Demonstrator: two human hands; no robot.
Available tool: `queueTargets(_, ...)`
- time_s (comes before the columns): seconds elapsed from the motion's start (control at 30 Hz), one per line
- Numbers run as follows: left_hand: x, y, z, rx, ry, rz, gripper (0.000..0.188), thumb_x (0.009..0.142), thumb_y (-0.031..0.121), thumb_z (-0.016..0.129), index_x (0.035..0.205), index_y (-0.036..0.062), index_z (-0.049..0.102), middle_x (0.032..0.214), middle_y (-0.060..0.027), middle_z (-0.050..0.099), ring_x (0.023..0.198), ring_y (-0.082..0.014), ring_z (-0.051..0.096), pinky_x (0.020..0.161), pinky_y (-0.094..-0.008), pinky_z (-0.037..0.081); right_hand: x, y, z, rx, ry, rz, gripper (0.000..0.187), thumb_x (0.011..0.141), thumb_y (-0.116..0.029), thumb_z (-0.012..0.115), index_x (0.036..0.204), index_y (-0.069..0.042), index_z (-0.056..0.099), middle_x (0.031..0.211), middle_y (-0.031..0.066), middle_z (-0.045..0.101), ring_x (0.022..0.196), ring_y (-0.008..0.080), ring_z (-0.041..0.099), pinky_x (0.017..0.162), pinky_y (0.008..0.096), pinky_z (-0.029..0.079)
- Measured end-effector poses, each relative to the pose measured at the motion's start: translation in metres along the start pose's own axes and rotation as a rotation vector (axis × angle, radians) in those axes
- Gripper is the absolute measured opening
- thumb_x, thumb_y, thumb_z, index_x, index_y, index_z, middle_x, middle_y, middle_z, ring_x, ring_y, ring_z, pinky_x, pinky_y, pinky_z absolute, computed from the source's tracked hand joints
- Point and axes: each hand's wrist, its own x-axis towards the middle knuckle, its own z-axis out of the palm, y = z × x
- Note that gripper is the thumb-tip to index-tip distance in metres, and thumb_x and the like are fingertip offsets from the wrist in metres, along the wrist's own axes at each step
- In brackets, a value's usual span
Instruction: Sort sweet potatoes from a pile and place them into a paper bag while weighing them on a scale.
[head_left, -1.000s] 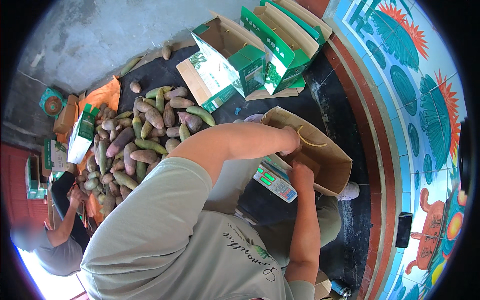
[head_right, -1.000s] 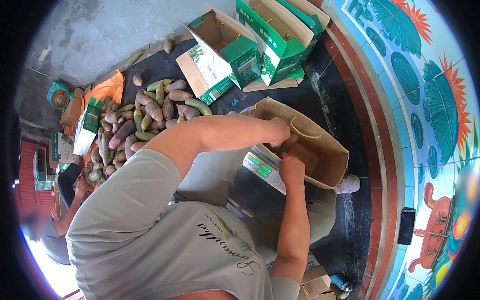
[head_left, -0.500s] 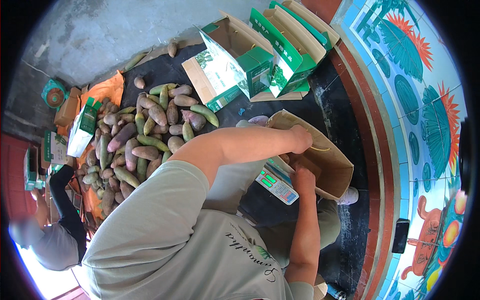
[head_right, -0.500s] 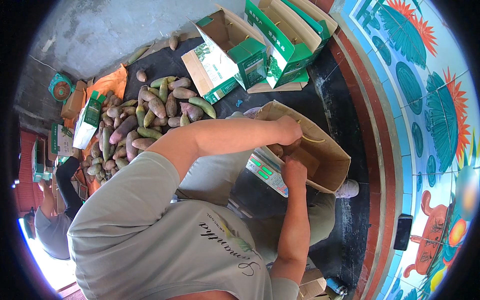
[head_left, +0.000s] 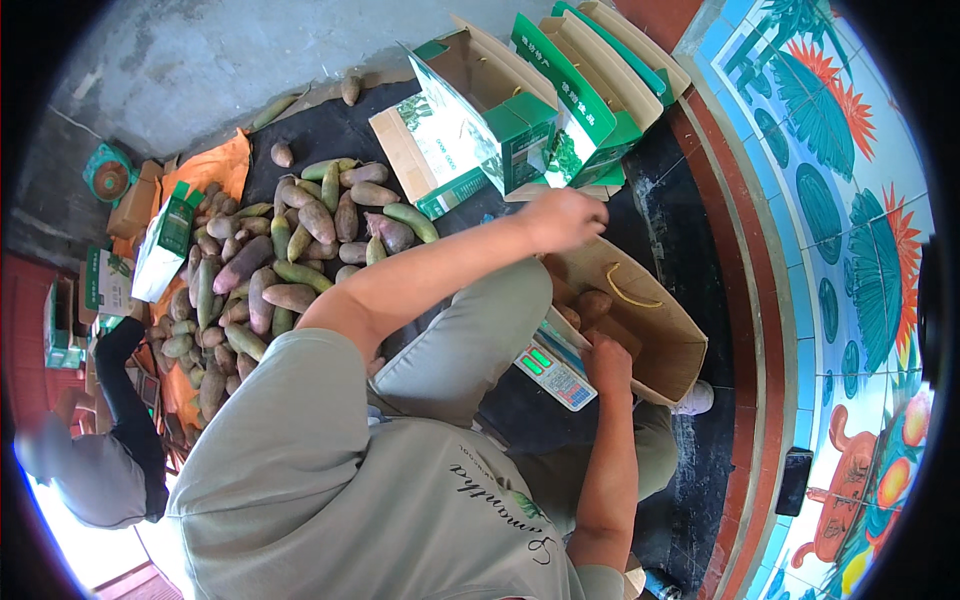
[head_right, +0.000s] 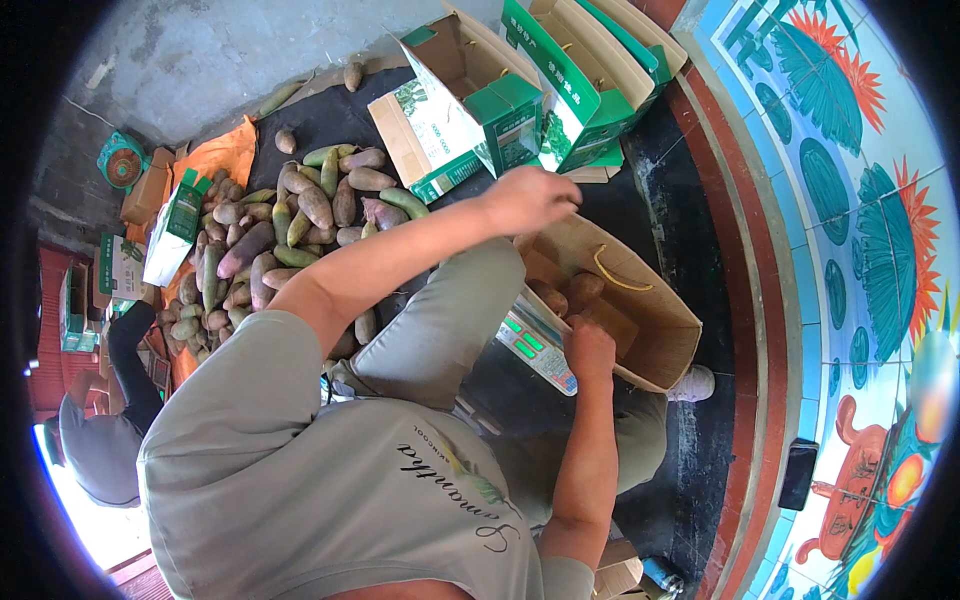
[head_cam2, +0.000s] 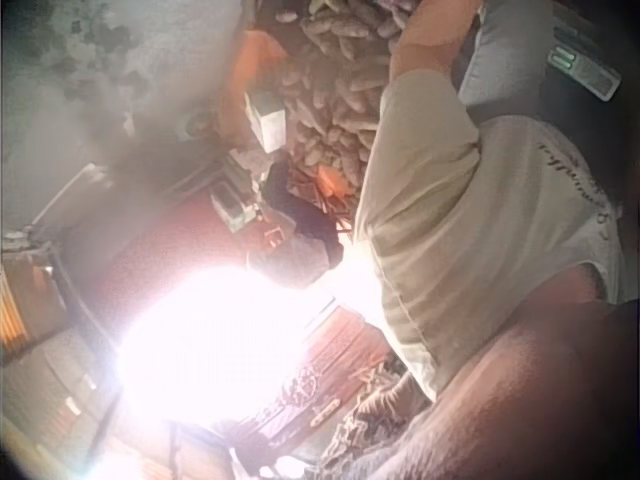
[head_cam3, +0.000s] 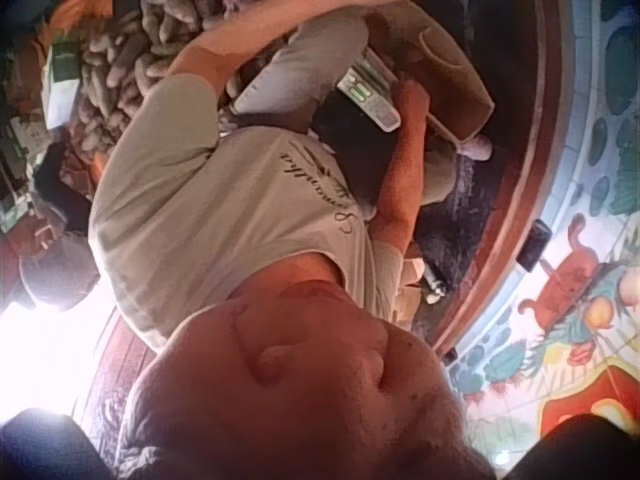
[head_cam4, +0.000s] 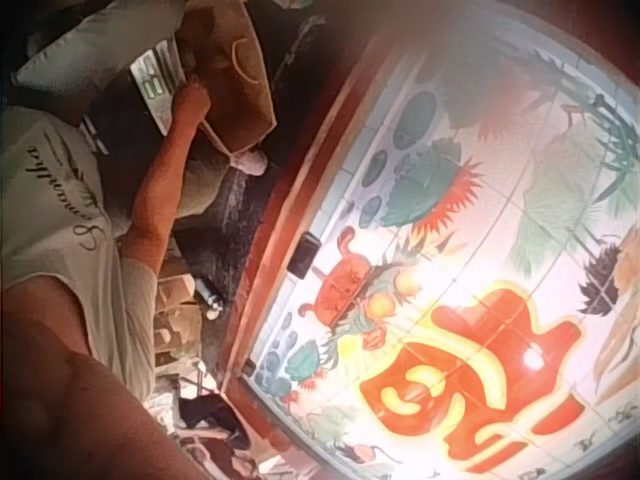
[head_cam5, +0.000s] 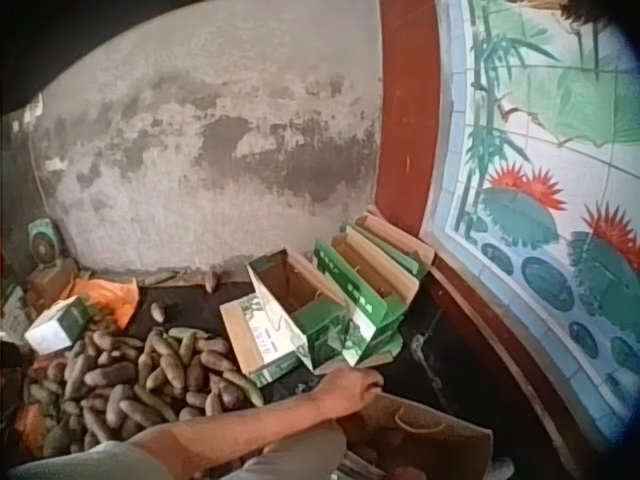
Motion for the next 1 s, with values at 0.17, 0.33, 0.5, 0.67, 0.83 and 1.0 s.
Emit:
queueTargets(0.17,-0.074,-0.082,-0.016,0.099,0.039,-0.325,0.014,0.080,0.020,0.057,0.085,0.0081,0.061,0.079,-0.0143,0.062,0.075,-0.0329,0.060,0.067,-0.0409,0.048,-0.003,-0.001,0.001,-0.002,0.061,-0.032,0.016,0.074,-0.018,0.062,0.089,-0.013,0.064,0.081,0.0116,0.065,0.078,0.0290,0.063,0.069,0.0402,0.050)
queueTargets(0.33,-0.191,-0.164,0.001,0.306,-0.266,-0.802,0.022,0.081,0.024,0.050,0.090,0.0098,0.064,0.091,-0.0142,0.065,0.088,-0.0333,0.061,0.077,-0.0423,0.049,-0.002,-0.005,-0.003,0.012,0.049,-0.023,0.016,0.075,-0.018,0.062,0.090,-0.012,0.064,0.085,0.0115,0.064,0.081,0.0292,0.062,0.070,0.0406,0.049)
queueTargets(0.5,-0.288,-0.192,0.016,0.337,-0.553,-1.073,0.027,0.080,0.021,0.052,0.099,0.0079,0.065,0.101,-0.0160,0.063,0.098,-0.0303,0.060,0.084,-0.0397,0.048,-0.004,-0.006,-0.004,0.011,0.043,-0.012,0.017,0.075,-0.018,0.063,0.090,-0.011,0.064,0.086,0.0115,0.064,0.082,0.0293,0.062,0.071,0.0406,0.049)
queueTargets(0.67,-0.340,-0.183,0.027,0.427,-0.645,-1.130,0.030,0.077,0.013,0.057,0.105,0.0071,0.064,0.114,-0.0128,0.059,0.106,-0.0287,0.056,0.088,-0.0379,0.047,-0.004,-0.005,-0.004,0.044,0.029,-0.003,0.021,0.072,-0.018,0.066,0.091,-0.009,0.062,0.088,0.0149,0.063,0.084,0.0321,0.061,0.071,0.0414,0.048)
queueTargets(0.83,-0.341,-0.159,0.023,0.457,-0.725,-1.244,0.055,0.070,0.009,0.067,0.122,0.0167,0.051,0.140,-0.0076,0.032,0.129,-0.0285,0.032,0.094,-0.0439,0.041,-0.004,-0.006,-0.004,0.017,0.030,0.001,0.018,0.073,-0.017,0.066,0.090,-0.010,0.063,0.086,0.0112,0.063,0.083,0.0290,0.061,0.071,0.0397,0.049)
queueTargets(1.0,-0.350,-0.166,0.026,0.502,-0.723,-1.235,0.073,0.067,0.010,0.071,0.132,0.0217,0.038,0.145,-0.0058,0.021,0.132,-0.0288,0.026,0.096,-0.0447,0.038,-0.004,-0.009,-0.009,0.003,0.002,0.029,0.019,0.073,-0.018,0.066,0.090,-0.009,0.062,0.086,0.0128,0.063,0.084,0.0306,0.061,0.070,0.0405,0.048)
